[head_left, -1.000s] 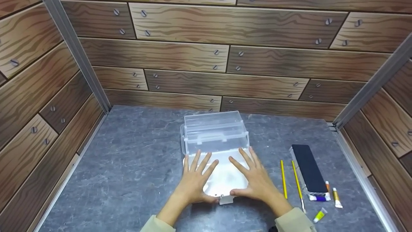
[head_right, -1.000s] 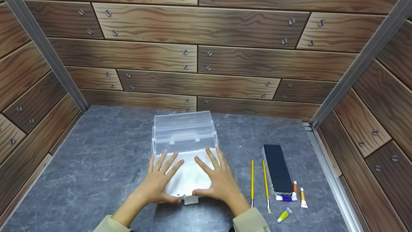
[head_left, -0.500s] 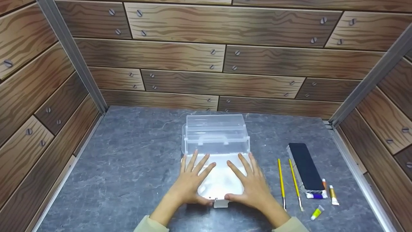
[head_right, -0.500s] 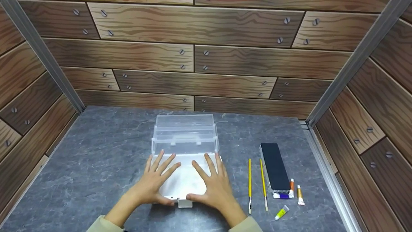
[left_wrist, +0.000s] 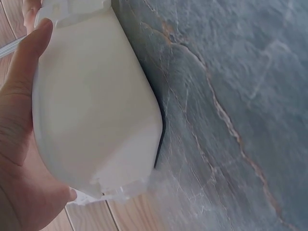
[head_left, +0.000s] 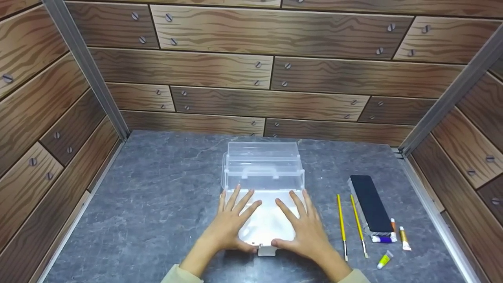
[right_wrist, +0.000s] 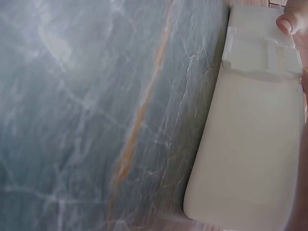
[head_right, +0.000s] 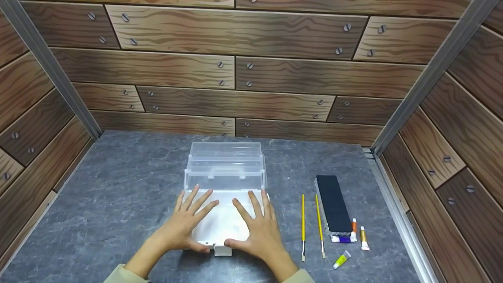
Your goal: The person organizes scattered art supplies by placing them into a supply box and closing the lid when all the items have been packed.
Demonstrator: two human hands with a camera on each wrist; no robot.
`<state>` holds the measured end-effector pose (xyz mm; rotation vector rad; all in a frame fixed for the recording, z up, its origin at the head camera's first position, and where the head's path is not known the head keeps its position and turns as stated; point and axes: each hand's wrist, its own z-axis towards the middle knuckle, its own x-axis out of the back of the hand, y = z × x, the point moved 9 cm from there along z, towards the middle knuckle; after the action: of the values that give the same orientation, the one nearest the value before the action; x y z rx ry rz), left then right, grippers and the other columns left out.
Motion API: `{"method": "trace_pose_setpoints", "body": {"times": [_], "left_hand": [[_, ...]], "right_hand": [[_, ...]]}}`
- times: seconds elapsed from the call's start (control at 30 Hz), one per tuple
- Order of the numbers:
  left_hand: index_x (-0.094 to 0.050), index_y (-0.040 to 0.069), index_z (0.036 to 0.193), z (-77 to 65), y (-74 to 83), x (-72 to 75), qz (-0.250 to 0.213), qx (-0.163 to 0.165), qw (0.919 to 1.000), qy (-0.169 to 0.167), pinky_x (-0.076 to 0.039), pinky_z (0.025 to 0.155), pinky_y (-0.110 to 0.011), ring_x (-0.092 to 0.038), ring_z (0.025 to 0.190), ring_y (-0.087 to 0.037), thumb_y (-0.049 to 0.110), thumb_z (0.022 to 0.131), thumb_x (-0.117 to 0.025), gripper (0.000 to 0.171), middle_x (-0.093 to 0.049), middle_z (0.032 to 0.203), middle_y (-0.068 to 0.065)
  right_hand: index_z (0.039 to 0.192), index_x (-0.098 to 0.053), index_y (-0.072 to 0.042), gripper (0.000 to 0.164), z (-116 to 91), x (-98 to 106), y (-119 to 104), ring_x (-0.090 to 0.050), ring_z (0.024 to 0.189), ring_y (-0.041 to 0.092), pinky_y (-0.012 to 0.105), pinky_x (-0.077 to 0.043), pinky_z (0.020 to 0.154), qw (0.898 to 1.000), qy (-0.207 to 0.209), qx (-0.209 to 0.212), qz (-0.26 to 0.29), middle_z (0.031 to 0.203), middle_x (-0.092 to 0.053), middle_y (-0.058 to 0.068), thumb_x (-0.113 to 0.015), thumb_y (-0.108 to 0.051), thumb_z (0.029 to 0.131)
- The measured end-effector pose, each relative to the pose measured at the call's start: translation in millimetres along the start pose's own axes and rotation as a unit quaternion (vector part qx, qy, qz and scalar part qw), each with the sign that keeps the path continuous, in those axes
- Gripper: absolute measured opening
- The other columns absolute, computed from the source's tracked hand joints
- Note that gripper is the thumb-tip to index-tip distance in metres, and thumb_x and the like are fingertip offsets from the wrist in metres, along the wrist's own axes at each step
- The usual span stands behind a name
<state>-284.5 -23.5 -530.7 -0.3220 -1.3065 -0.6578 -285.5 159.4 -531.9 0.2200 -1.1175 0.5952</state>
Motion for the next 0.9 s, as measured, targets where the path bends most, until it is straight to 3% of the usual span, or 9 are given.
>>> {"method": "trace_pose_setpoints", "body": {"times": [0.2, 0.3, 0.37, 0.43, 0.47, 0.63, 0.7, 0.77, 0.9], "left_hand": [[-0.028, 0.029, 0.159, -2.3, -0.7, 1.6, -0.016, -0.002, 0.9996, 0.025, -0.005, 0.115, -0.073, -0.005, 0.152, -0.044, 0.083, 0.054, -0.075, 0.127, -0.014, 0.168, -0.006], [-0.033, 0.024, 0.158, -6.4, -3.4, 7.1, -0.055, 0.010, 0.9952, 0.080, -0.009, 0.115, -0.073, -0.008, 0.150, -0.048, 0.076, 0.061, -0.076, 0.117, -0.017, 0.167, -0.010], [-0.035, 0.019, 0.156, -11.2, -9.3, 10.9, -0.108, 0.038, 0.9852, 0.127, -0.012, 0.114, -0.074, -0.010, 0.149, -0.051, 0.068, 0.071, -0.076, 0.106, -0.017, 0.166, -0.016], [-0.035, 0.013, 0.156, -17.5, -20.3, 13.0, -0.185, 0.088, 0.9637, 0.171, -0.015, 0.113, -0.074, -0.011, 0.148, -0.052, 0.057, 0.080, -0.075, 0.096, -0.017, 0.165, -0.021], [-0.034, 0.010, 0.156, -20.9, -27.2, 12.3, -0.237, 0.117, 0.9461, 0.187, -0.015, 0.112, -0.074, -0.012, 0.148, -0.052, 0.050, 0.084, -0.074, 0.092, -0.016, 0.164, -0.022], [-0.013, 0.009, 0.160, -38.4, -57.9, -12.0, -0.473, 0.259, 0.8214, 0.185, -0.012, 0.119, -0.066, -0.011, 0.152, -0.043, 0.035, 0.090, -0.072, 0.096, -0.010, 0.165, -0.022], [-0.006, 0.009, 0.161, -43.8, -62.1, -22.5, -0.522, 0.286, 0.7874, 0.163, -0.011, 0.122, -0.061, -0.007, 0.153, -0.041, 0.033, 0.090, -0.073, 0.100, -0.007, 0.166, -0.021], [-0.006, 0.009, 0.161, -47.1, -63.6, -29.1, -0.542, 0.290, 0.7752, 0.147, -0.011, 0.122, -0.059, -0.006, 0.153, -0.040, 0.032, 0.090, -0.074, 0.102, -0.006, 0.166, -0.021], [-0.013, 0.010, 0.161, -50.1, -65.0, -33.5, -0.538, 0.280, 0.7823, 0.144, -0.014, 0.122, -0.059, -0.010, 0.153, -0.038, 0.032, 0.088, -0.076, 0.099, -0.013, 0.166, -0.018]], "right_hand": [[0.154, -0.038, -0.034, 0.109, 0, 1, -1, -0.017, 0.147, 0.051, 0.075, -0.036, 0.101, 1.000, 0.002, 0.001, -0.003, 0.161, -0.031, 0.015, -0.069, -0.083, 0.061], [0.155, -0.038, -0.034, 0.109, 0, 1, -1, -0.017, 0.147, 0.052, 0.075, -0.037, 0.101, 1.000, 0.000, 0.002, -0.003, 0.161, -0.031, 0.014, -0.068, -0.083, 0.062], [0.155, -0.037, -0.034, 0.108, 0, 1, -1, -0.018, 0.147, 0.052, 0.075, -0.037, 0.101, 1.000, -0.001, 0.002, -0.002, 0.161, -0.032, 0.014, -0.066, -0.085, 0.063], [0.155, -0.037, -0.034, 0.108, 1, 2, -1, -0.017, 0.147, 0.051, 0.075, -0.036, 0.101, 1.000, -0.002, 0.002, 0.000, 0.161, -0.031, 0.014, -0.063, -0.087, 0.065], [0.155, -0.037, -0.034, 0.107, 1, 2, 0, -0.017, 0.147, 0.051, 0.075, -0.036, 0.101, 1.000, -0.003, 0.001, 0.000, 0.161, -0.031, 0.014, -0.061, -0.088, 0.065], [0.155, -0.035, -0.035, 0.108, 0, 1, 1, -0.015, 0.148, 0.050, 0.076, -0.035, 0.102, 1.000, -0.005, -0.003, 0.005, 0.161, -0.030, 0.013, -0.057, -0.091, 0.066], [0.156, -0.034, -0.036, 0.108, 0, 0, 1, -0.014, 0.149, 0.050, 0.075, -0.035, 0.102, 1.000, -0.008, -0.004, 0.002, 0.162, -0.030, 0.013, -0.056, -0.091, 0.066], [0.156, -0.034, -0.036, 0.108, 0, -1, 1, -0.014, 0.149, 0.050, 0.075, -0.035, 0.102, 1.000, -0.009, -0.003, 0.001, 0.162, -0.030, 0.013, -0.056, -0.091, 0.066], [0.156, -0.034, -0.036, 0.108, 1, -2, 2, -0.013, 0.149, 0.050, 0.075, -0.032, 0.105, 1.000, -0.012, -0.005, 0.000, 0.162, -0.029, 0.013, -0.058, -0.091, 0.065]]}}
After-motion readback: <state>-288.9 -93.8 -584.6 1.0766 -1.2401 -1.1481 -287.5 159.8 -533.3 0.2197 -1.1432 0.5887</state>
